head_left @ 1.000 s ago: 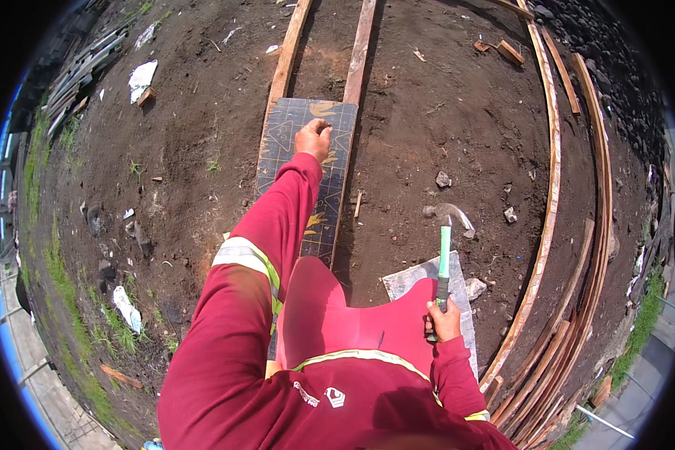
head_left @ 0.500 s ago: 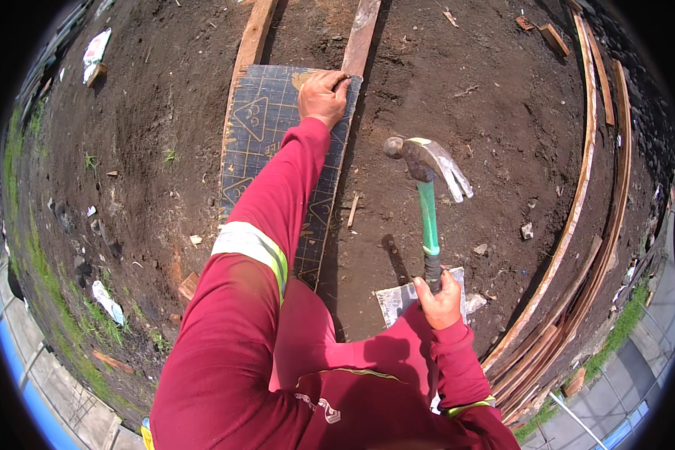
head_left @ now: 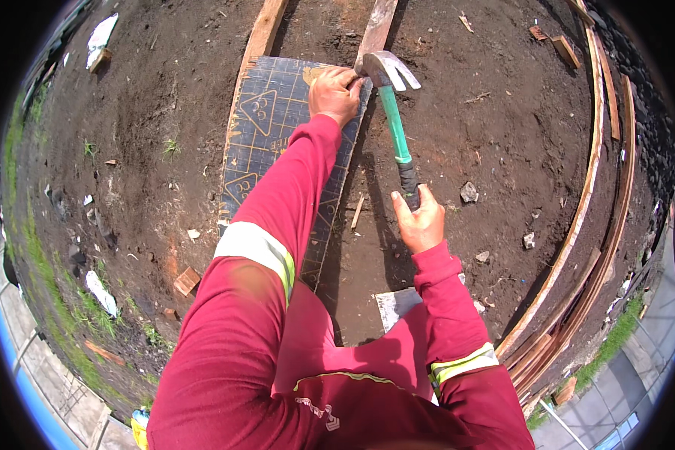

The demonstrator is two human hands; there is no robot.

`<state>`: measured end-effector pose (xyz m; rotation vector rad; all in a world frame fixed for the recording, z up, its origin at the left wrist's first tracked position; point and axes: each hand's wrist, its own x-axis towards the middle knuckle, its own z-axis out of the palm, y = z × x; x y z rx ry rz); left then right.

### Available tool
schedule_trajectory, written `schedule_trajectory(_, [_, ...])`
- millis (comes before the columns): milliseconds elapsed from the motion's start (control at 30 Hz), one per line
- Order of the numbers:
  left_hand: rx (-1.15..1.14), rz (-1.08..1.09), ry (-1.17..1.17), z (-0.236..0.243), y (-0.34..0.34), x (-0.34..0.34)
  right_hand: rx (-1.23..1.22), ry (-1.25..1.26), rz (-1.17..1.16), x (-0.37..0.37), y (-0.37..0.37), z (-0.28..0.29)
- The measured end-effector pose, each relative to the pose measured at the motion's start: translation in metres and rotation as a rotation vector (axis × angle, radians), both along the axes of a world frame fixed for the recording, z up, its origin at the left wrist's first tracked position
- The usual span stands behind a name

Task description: The person uses a hammer to tap tiles into place along a curved wooden frame on the ground. They then measure and cut a tile with a hand saw, placing the cut piece into the frame.

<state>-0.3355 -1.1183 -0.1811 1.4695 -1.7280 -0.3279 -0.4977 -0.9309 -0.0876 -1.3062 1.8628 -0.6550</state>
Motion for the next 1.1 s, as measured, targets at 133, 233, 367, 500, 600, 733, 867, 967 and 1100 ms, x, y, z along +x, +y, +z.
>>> schedule_trajectory(133, [0.033, 0.017, 0.017, 0.001, 0.000, -0.001, -0.001, 0.003, -0.045, 0.008, -0.005, -0.006])
schedule_trajectory(233, [0.024, -0.009, 0.051, 0.001, 0.000, -0.001, 0.057, 0.069, -0.064, 0.009, -0.016, 0.006])
schedule_trajectory(367, [0.067, 0.017, 0.134, 0.001, 0.001, 0.003, -0.277, -0.042, -0.035, 0.003, -0.014, 0.051])
schedule_trajectory(500, [0.184, 0.282, 0.560, -0.002, -0.001, 0.001, -0.457, -0.145, -0.004, -0.003, -0.015, 0.061])
schedule_trajectory(600, [0.200, 0.276, 0.523, -0.004, -0.001, 0.000, -0.383, 0.002, -0.001, 0.001, -0.012, 0.025])
schedule_trajectory(733, [0.142, 0.319, 0.348, -0.003, 0.000, -0.002, 0.119, 0.259, -0.009, 0.003, -0.022, -0.008])
schedule_trajectory(867, [0.228, 0.298, 0.342, -0.001, -0.001, 0.001, -0.132, -0.069, -0.162, 0.004, -0.037, 0.057])
schedule_trajectory(967, [0.164, 0.226, 0.540, -0.005, 0.004, 0.015, -0.548, -0.383, 0.026, 0.003, -0.052, 0.131])
schedule_trajectory(1100, [0.120, 0.177, 0.396, -0.014, 0.024, 0.037, -0.817, -0.519, 0.030, -0.004, -0.066, 0.126])
